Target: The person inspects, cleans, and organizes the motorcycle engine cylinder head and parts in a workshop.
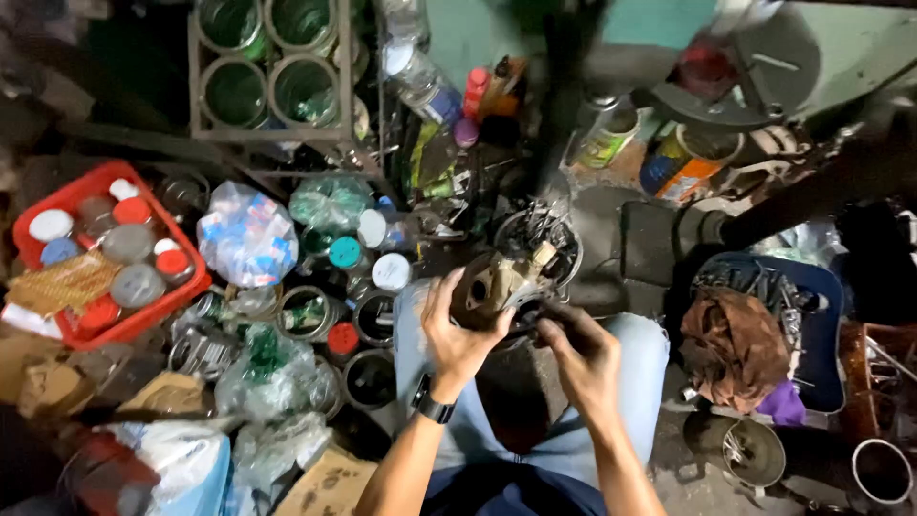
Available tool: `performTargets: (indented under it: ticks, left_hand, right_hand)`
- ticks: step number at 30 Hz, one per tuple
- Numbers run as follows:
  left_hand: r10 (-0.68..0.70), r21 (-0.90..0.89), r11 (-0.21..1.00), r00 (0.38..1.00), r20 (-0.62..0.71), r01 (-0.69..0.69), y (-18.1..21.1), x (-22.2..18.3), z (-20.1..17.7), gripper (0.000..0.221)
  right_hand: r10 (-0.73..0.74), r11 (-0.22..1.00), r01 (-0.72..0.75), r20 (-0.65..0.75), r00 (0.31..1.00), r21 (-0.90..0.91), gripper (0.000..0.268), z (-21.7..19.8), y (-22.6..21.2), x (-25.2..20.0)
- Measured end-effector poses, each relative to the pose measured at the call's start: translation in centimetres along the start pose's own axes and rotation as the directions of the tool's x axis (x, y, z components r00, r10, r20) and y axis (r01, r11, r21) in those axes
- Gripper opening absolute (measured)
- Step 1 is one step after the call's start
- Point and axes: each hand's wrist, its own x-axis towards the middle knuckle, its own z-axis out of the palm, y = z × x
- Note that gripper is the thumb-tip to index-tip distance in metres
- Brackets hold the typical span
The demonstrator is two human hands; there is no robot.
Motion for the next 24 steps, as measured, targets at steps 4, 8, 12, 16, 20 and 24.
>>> performTargets:
  ticks: [4, 8, 12, 16, 20, 24]
  left_hand:
    - [-0.003, -0.019, 1.0, 1.0, 0.02, 0.004, -0.6, -0.4, 1.0, 0.069]
    - [-0.021, 0.029, 0.999, 1.0, 0.01, 0.021, -3.4, -1.3, 1.3, 0.071]
    - [-0.407, -0.293, 0.856, 0.905, 0.126, 0.426, -8.4, -3.7, 1.3, 0.064]
    - [-0.611, -0.546, 0.537, 0.743, 0.275, 0.643, -11.3, -5.5, 1.3, 0.055]
    - [-0.749, -0.608, 0.29, 0.57, 0.337, 0.74, -11.3, -6.1, 0.3, 0.055]
    - [-0.777, -0.606, 0.229, 0.518, 0.357, 0.762, -11.2, -6.1, -1.1, 0.058]
  right_hand:
    - [0.01, 0.991, -0.011, -0.007, 1.0, -0.133, 0.019, 0.8, -0.7, 0.2]
    - [0.049, 0.964, -0.04, 0.026, 0.998, -0.263, 0.016, -0.9, -1.3, -1.2]
    - [-0.247, 0.908, 0.199, -0.087, 0.965, -0.37, 0.023, -8.1, -2.2, 0.1]
    - [-0.495, 0.803, 0.291, -0.31, 0.812, -0.52, 0.009, -13.5, -3.5, 14.0]
    - [-0.778, 0.307, 0.354, -0.019, 0.628, -0.883, 0.016, -17.8, -3.2, 25.9]
    - [-0.601, -0.029, 0.188, 0.167, 0.782, -0.982, 0.021, -22.3, 2.4, 31.9]
